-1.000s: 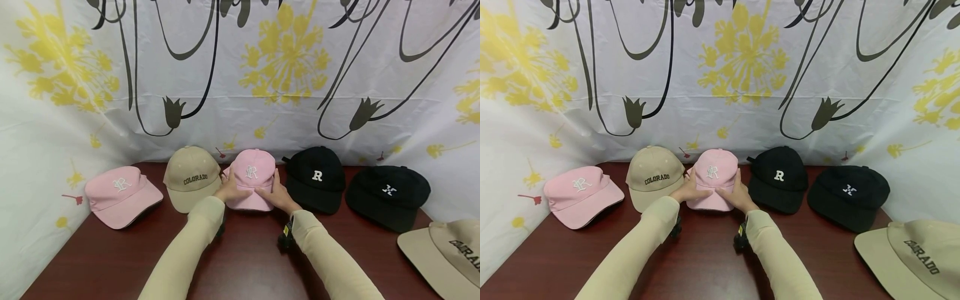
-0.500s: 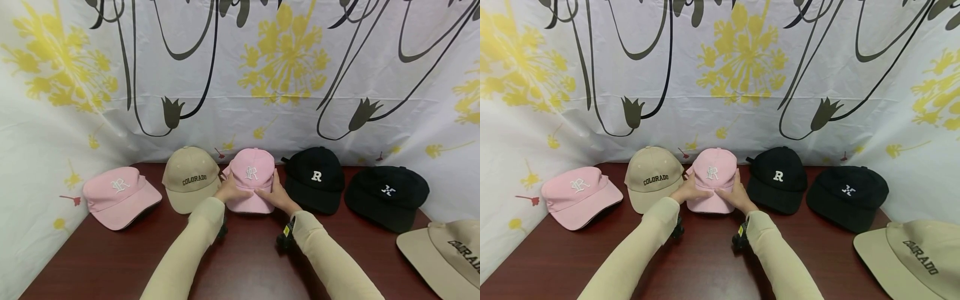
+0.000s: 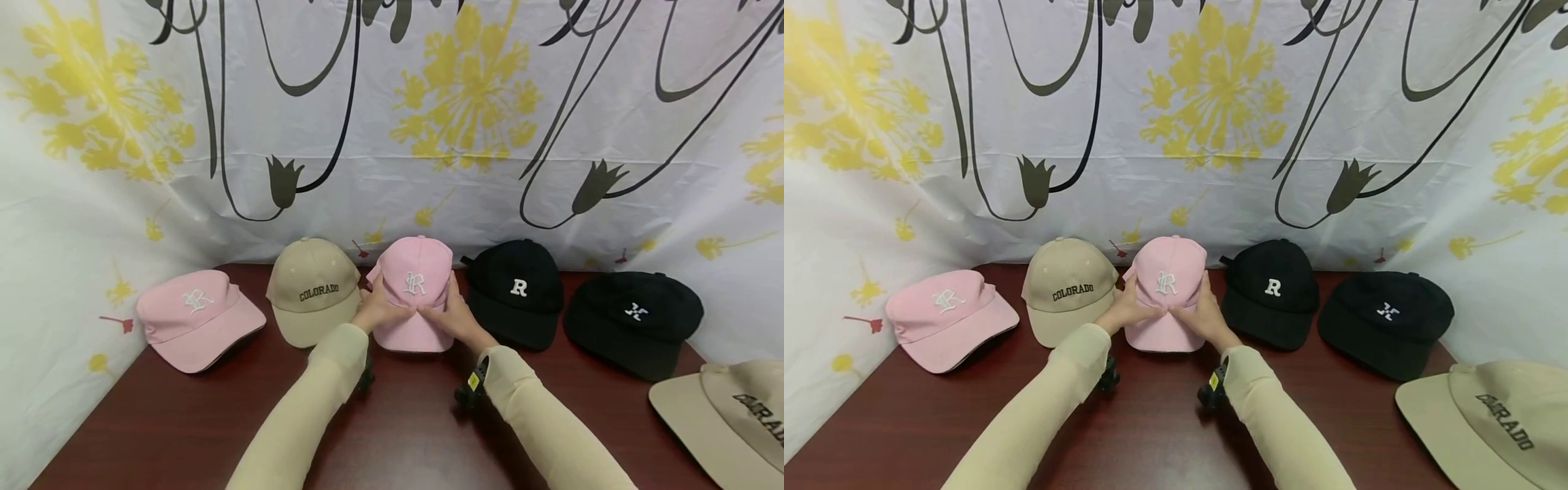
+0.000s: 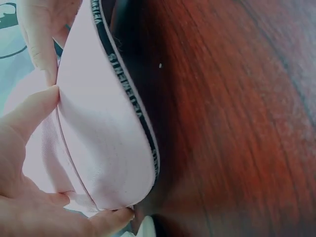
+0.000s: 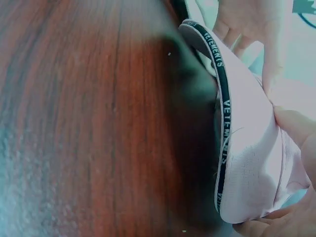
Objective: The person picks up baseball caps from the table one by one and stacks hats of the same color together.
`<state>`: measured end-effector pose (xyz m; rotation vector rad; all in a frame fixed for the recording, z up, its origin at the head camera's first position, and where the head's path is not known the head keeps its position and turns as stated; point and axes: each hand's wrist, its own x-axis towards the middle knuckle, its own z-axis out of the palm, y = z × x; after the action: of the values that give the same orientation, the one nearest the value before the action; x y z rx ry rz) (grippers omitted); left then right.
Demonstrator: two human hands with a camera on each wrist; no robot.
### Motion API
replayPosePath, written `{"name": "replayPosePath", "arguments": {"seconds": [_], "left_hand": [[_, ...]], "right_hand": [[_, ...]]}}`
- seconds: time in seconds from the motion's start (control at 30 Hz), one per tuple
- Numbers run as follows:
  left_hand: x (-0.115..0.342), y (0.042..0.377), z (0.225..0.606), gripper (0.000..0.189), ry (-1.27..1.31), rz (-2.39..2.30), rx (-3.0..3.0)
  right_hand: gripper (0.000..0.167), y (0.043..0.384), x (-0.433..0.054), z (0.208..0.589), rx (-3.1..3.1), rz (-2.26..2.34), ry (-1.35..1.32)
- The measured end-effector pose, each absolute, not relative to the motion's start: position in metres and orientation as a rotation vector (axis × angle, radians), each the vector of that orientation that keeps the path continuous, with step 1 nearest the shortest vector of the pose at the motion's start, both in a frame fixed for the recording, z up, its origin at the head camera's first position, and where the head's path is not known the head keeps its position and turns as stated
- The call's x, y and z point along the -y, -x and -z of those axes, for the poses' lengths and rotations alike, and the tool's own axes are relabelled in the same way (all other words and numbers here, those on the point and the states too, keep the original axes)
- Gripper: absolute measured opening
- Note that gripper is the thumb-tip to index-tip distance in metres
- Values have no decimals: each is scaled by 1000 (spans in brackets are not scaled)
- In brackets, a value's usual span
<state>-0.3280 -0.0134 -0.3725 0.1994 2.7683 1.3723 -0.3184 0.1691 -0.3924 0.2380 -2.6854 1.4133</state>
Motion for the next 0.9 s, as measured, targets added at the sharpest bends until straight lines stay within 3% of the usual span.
{"name": "replayPosePath", "arguments": {"seconds": [0.9], "left_hand": [[27, 298, 352, 99, -323, -1417, -2894]], "right_hand": [[101, 272, -174, 353, 2689, -1296, -229]]}}
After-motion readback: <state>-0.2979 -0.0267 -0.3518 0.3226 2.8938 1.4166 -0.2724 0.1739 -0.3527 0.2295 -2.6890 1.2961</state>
